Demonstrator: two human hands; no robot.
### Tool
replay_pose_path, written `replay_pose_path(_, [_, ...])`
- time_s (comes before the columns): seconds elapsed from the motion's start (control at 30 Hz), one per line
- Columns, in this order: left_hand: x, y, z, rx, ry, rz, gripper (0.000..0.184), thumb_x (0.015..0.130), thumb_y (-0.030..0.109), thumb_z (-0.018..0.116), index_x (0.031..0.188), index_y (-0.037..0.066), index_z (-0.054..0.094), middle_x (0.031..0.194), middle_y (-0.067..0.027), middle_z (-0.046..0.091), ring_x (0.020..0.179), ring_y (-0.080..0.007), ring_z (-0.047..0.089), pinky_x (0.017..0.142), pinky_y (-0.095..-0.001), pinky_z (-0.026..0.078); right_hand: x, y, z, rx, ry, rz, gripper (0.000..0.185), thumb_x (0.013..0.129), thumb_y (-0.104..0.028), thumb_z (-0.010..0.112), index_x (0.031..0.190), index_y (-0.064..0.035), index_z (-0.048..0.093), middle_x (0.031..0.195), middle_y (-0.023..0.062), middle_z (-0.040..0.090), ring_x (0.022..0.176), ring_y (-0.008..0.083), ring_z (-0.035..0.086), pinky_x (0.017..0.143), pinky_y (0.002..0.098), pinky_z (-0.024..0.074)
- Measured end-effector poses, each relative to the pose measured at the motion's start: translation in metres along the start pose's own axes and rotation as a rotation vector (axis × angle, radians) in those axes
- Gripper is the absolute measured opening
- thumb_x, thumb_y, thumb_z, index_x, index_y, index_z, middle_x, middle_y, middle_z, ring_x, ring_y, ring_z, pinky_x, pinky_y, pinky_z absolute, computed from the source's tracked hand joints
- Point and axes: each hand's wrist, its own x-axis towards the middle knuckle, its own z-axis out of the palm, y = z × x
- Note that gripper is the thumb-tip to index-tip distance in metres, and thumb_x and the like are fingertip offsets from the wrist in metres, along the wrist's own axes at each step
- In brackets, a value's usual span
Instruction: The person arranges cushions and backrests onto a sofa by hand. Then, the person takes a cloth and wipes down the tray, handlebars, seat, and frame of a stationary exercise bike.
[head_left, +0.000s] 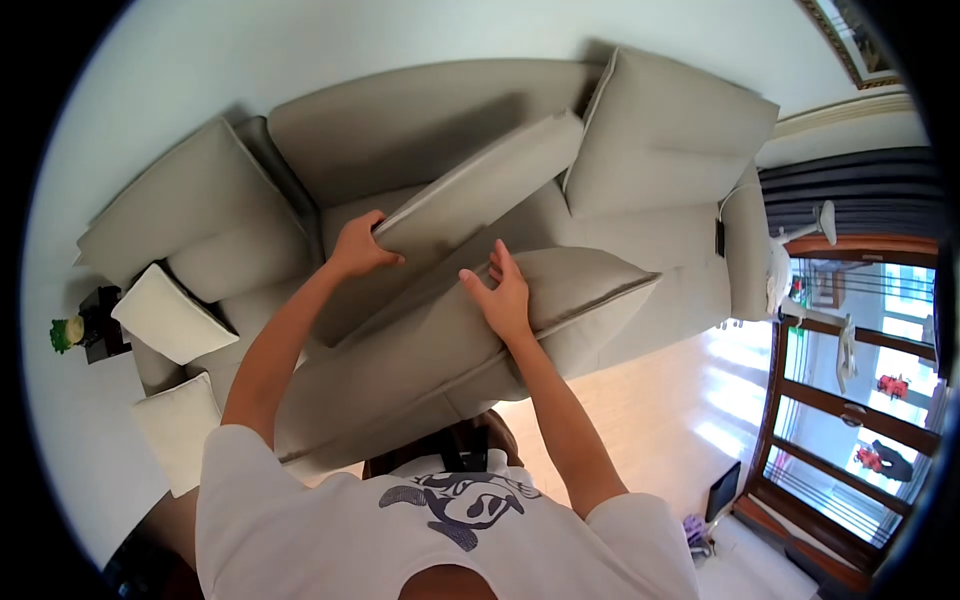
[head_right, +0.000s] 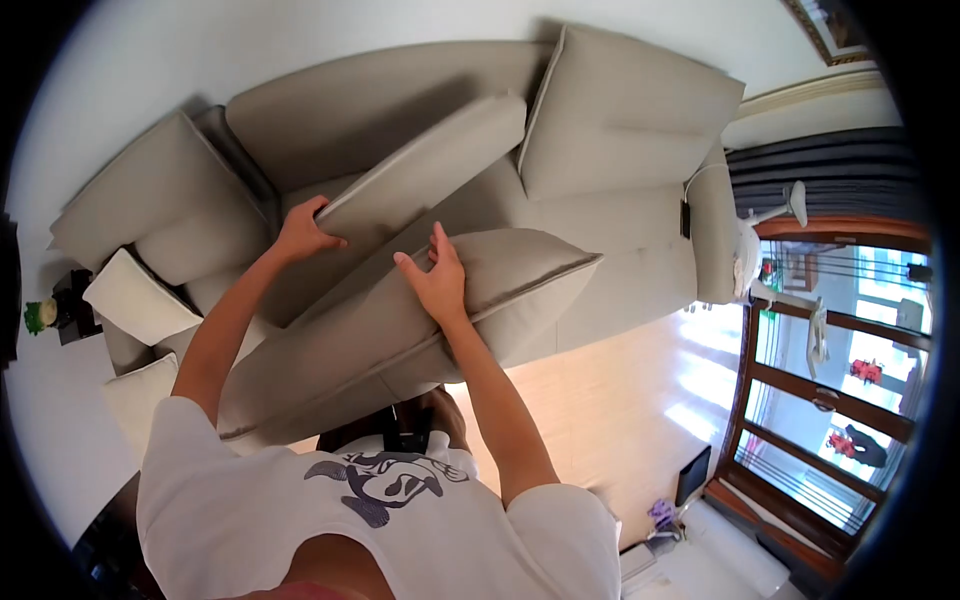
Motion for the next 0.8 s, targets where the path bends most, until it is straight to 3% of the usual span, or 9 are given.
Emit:
replay_pose_path(0.07, [-0.026,0.035,-0.026,-0.120,0.073,0.035,0.069,0.055,0.028,0.091,0.113,0.003,0.063,0.103,-0.0146,0.068,0.096,-0.0285,0.065,0.086,-0.0385,0.050,0.009,-0.003,0.003,0.163,-0.043,0.118,0.099,0.083,-0.042,0.079,0.154,0.0020,0.024,0.153,0.0240,0.036,0.139,0.0327,0.040,0.113,0.0432,0.0349])
replay_pose_path(0.17, [-0.059,0.079,-0.043,-0.241,0.143,0.129,0.069,0.058,0.025,0.090,0.117,0.002,0.062,0.106,-0.0133,0.068,0.098,-0.0258,0.065,0.087,-0.0375,0.049,0.021,-0.043,0.000,0.552,-0.159,0.183,0.108,0.078,-0.042,0.083,0.154,0.0008,0.019,0.155,0.0213,0.033,0.143,0.0325,0.033,0.114,0.0420,0.0323])
replay_pose_path(0.27, [-0.078,0.106,-0.044,-0.244,0.196,0.219,0.074,0.063,0.024,0.089,0.126,0.002,0.058,0.114,-0.0148,0.066,0.105,-0.0279,0.063,0.092,-0.0384,0.048,0.036,-0.041,0.002,0.732,-0.402,0.182,0.104,0.077,-0.040,0.084,0.153,-0.0001,0.023,0.152,0.0170,0.036,0.143,0.0306,0.031,0.115,0.0411,0.0304])
replay_pose_path(0.3, [-0.084,0.110,-0.043,-0.230,0.209,0.242,0.076,0.065,0.024,0.088,0.130,0.002,0.056,0.117,-0.0157,0.064,0.108,-0.0292,0.062,0.094,-0.0388,0.047,0.033,-0.048,0.001,0.854,-0.396,0.149,0.090,0.081,-0.032,0.083,0.148,-0.0005,0.033,0.144,0.0139,0.045,0.135,0.0278,0.041,0.111,0.0398,0.0345])
replay_pose_path(0.4, [-0.104,0.102,-0.019,-0.034,0.424,0.263,0.088,0.069,0.030,0.087,0.142,0.003,0.045,0.132,-0.0191,0.056,0.121,-0.0344,0.055,0.103,-0.0410,0.043,0.033,-0.060,0.002,0.855,-0.363,0.059,0.075,0.081,-0.018,0.082,0.142,-0.0008,0.041,0.135,0.0118,0.052,0.127,0.0245,0.048,0.106,0.0388,0.0399])
replay_pose_path(0.43, [-0.120,0.091,-0.013,0.054,0.457,0.330,0.097,0.072,0.035,0.084,0.149,0.003,0.034,0.145,-0.0206,0.045,0.130,-0.0393,0.045,0.109,-0.0441,0.038,0.034,-0.062,0.003,0.842,-0.342,0.070,0.073,0.080,-0.015,0.083,0.140,-0.0005,0.043,0.133,0.0109,0.053,0.125,0.0240,0.049,0.105,0.0382,0.0413])
replay_pose_path(0.5, [-0.177,0.110,-0.012,0.079,0.403,0.291,0.104,0.069,0.043,0.085,0.151,0.006,0.032,0.148,-0.0207,0.040,0.136,-0.0403,0.039,0.112,-0.0507,0.033,0.033,-0.064,0.005,0.822,-0.278,0.102,0.069,0.078,-0.008,0.084,0.136,0.0000,0.046,0.129,0.0092,0.056,0.120,0.0230,0.053,0.102,0.0372,0.0442])
replay_pose_path(0.63, [-0.246,0.101,0.016,0.503,0.021,0.121,0.119,0.055,0.055,0.087,0.152,0.012,0.033,0.151,-0.0189,0.037,0.143,-0.0379,0.031,0.116,-0.0628,0.019,0.046,-0.052,0.010,0.617,-0.065,-0.085,0.076,0.071,-0.014,0.089,0.133,-0.0017,0.047,0.124,0.0095,0.058,0.116,0.0244,0.056,0.098,0.0364,0.0472])
replay_pose_path(0.8, [-0.229,0.098,0.027,0.504,0.135,0.119,0.122,0.049,0.054,0.090,0.150,0.011,0.037,0.149,-0.0163,0.040,0.140,-0.0364,0.035,0.118,-0.0594,0.019,0.095,-0.102,-0.005,-0.003,0.077,-0.386,0.086,0.061,-0.019,0.094,0.132,-0.0048,0.049,0.124,0.0127,0.059,0.120,0.0312,0.054,0.105,0.0453,0.0423])
